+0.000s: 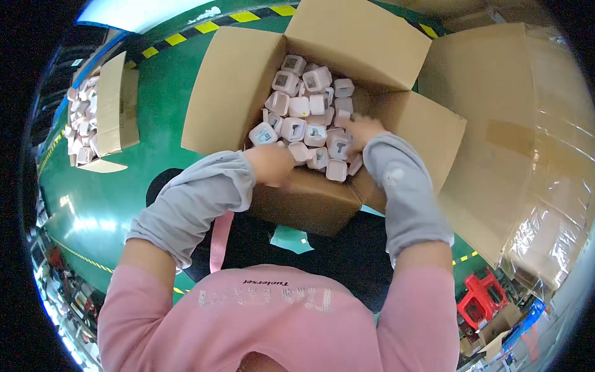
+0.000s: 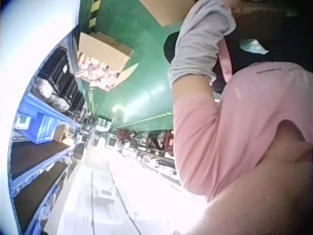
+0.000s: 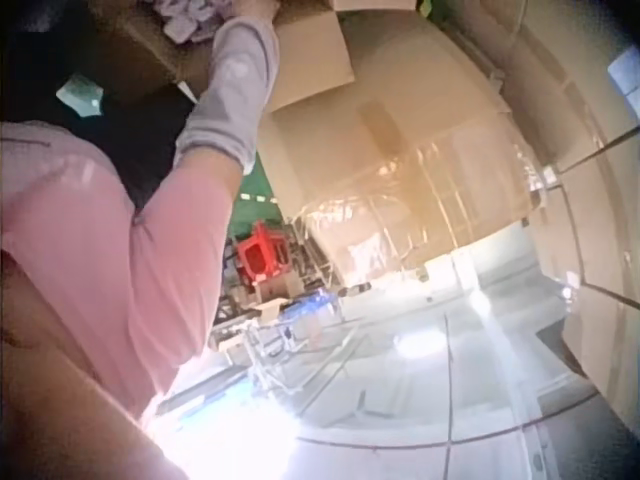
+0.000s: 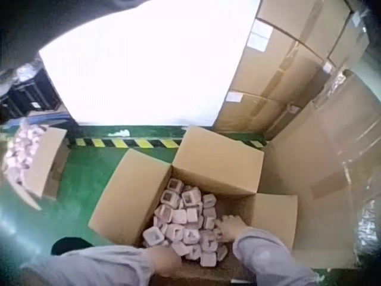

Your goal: The recorder is picking up and organizing small white electronic components within cardboard boxes on a factory floor.

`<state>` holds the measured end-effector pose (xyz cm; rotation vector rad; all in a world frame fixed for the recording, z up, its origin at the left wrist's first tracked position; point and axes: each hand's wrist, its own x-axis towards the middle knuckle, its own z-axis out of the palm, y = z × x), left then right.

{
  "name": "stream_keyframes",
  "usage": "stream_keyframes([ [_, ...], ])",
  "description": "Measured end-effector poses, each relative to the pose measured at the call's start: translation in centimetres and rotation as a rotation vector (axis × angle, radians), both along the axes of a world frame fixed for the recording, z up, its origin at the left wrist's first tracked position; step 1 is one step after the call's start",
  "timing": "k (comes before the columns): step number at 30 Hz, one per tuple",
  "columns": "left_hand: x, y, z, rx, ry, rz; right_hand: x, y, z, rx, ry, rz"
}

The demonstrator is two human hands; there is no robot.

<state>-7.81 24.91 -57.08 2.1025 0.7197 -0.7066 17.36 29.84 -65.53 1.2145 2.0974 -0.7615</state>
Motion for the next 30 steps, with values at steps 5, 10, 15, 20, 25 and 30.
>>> stream_keyframes([
  [5,-3.7,-0.1,-0.6,-0.037,-0.186,0.254,-2.1,0.8,-1.0,-0.083,0.017,0.004],
  [10,-9.0,-3.2,7.6,-0.412,-0.079,0.421,0.7,4.3,0.9,0.501,0.286,-0.377],
  [15,-16.1,-14.7,15.8,-0.919,0.394,0.305,1.1,3.8,0.8,0.615,0.173,-0.397],
  [20,-15.2,-20.2,20.5,-0.253,0.134,0.527,0.6,-0.5,-2.6,0.086,-0.185,-0.142],
  [25,-14.3,-18.9,22.2,0.021,0.138,0.641,-0.2,-3.7,-6.3,0.109,-0.192,-0.133],
  [30,-15.5,-20.0,22.6,-0.148,0.053,0.709,1.0,-0.9,-7.0,-0.284,0.178,-0.258],
])
